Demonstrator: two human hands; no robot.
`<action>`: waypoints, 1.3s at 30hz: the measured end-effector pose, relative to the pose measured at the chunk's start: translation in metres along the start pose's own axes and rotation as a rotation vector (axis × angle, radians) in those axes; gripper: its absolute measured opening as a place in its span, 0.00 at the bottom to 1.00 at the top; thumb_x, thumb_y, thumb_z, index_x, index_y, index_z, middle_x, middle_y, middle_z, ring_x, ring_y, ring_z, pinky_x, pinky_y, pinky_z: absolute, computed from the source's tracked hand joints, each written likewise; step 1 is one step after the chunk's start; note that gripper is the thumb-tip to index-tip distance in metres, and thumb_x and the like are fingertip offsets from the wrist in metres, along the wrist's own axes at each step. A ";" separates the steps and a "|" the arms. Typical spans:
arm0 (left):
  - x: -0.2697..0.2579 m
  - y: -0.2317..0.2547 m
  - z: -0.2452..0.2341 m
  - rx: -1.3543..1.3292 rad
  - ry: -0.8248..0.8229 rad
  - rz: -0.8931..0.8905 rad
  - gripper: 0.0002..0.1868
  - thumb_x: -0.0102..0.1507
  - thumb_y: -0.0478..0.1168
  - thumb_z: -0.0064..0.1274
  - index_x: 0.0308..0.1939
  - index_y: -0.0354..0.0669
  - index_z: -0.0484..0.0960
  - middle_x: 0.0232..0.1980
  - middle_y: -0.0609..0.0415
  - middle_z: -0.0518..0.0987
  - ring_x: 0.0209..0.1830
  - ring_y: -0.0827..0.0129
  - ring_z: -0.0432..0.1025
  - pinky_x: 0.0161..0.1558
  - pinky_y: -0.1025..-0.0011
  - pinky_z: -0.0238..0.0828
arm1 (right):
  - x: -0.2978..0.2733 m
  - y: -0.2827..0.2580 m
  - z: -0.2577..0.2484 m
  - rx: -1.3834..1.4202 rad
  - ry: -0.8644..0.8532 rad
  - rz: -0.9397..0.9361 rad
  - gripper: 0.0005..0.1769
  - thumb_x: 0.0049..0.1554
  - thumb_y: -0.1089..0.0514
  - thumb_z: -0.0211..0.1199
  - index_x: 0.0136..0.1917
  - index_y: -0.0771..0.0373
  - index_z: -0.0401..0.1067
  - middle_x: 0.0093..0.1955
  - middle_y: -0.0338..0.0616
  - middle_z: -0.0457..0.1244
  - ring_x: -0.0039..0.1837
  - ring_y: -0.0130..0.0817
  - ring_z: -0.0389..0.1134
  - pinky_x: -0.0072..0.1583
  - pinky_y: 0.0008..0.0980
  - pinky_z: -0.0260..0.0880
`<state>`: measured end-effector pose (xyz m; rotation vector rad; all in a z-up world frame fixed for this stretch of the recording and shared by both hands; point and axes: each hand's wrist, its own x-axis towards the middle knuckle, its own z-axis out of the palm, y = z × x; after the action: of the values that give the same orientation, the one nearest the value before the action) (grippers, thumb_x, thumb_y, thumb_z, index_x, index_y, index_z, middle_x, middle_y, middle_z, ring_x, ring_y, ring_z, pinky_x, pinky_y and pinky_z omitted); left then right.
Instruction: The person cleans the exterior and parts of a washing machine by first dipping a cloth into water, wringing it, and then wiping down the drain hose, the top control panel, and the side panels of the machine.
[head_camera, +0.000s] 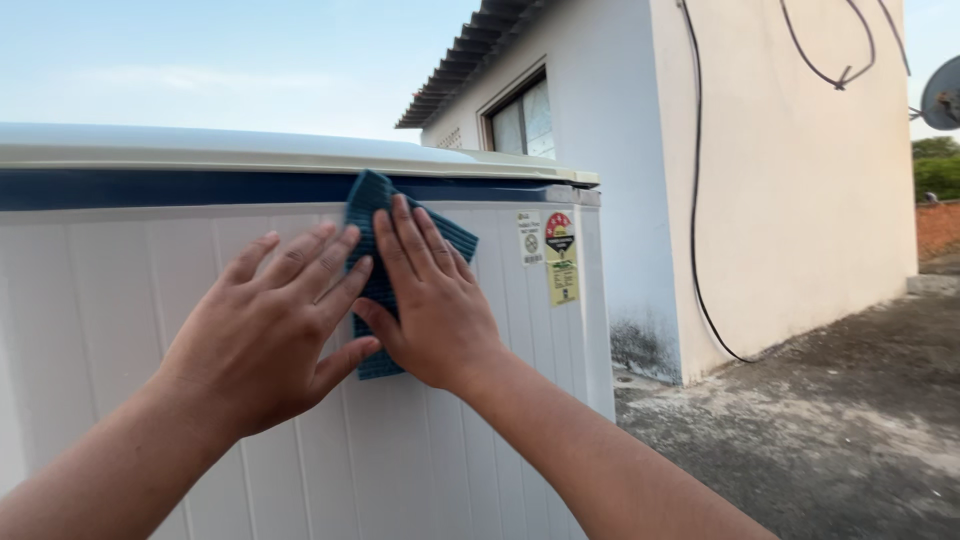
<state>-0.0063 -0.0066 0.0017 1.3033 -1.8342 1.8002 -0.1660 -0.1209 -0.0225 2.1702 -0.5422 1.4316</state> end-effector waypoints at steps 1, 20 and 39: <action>0.003 0.003 -0.002 -0.006 -0.098 0.013 0.42 0.61 0.68 0.41 0.70 0.43 0.69 0.74 0.43 0.67 0.76 0.53 0.57 0.71 0.50 0.50 | -0.002 -0.001 0.000 -0.010 0.025 -0.004 0.44 0.63 0.37 0.52 0.83 0.60 0.42 0.85 0.53 0.38 0.85 0.48 0.37 0.79 0.47 0.39; -0.034 0.028 -0.004 0.016 -0.255 0.121 0.34 0.62 0.59 0.41 0.67 0.47 0.72 0.74 0.46 0.66 0.76 0.53 0.57 0.68 0.51 0.53 | -0.265 -0.037 0.119 -0.006 -0.072 -0.075 0.43 0.65 0.32 0.47 0.79 0.65 0.56 0.81 0.60 0.49 0.81 0.59 0.47 0.73 0.60 0.47; -0.027 0.000 0.027 0.081 -0.040 0.262 0.31 0.66 0.60 0.37 0.66 0.50 0.73 0.72 0.49 0.71 0.73 0.57 0.63 0.70 0.54 0.58 | -0.183 -0.050 0.091 0.169 0.129 0.326 0.42 0.67 0.39 0.49 0.81 0.72 0.51 0.84 0.69 0.44 0.84 0.68 0.42 0.77 0.64 0.39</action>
<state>0.0196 -0.0199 -0.0230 1.1796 -2.0552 2.0111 -0.1392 -0.1229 -0.2314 2.1692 -0.7803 1.8350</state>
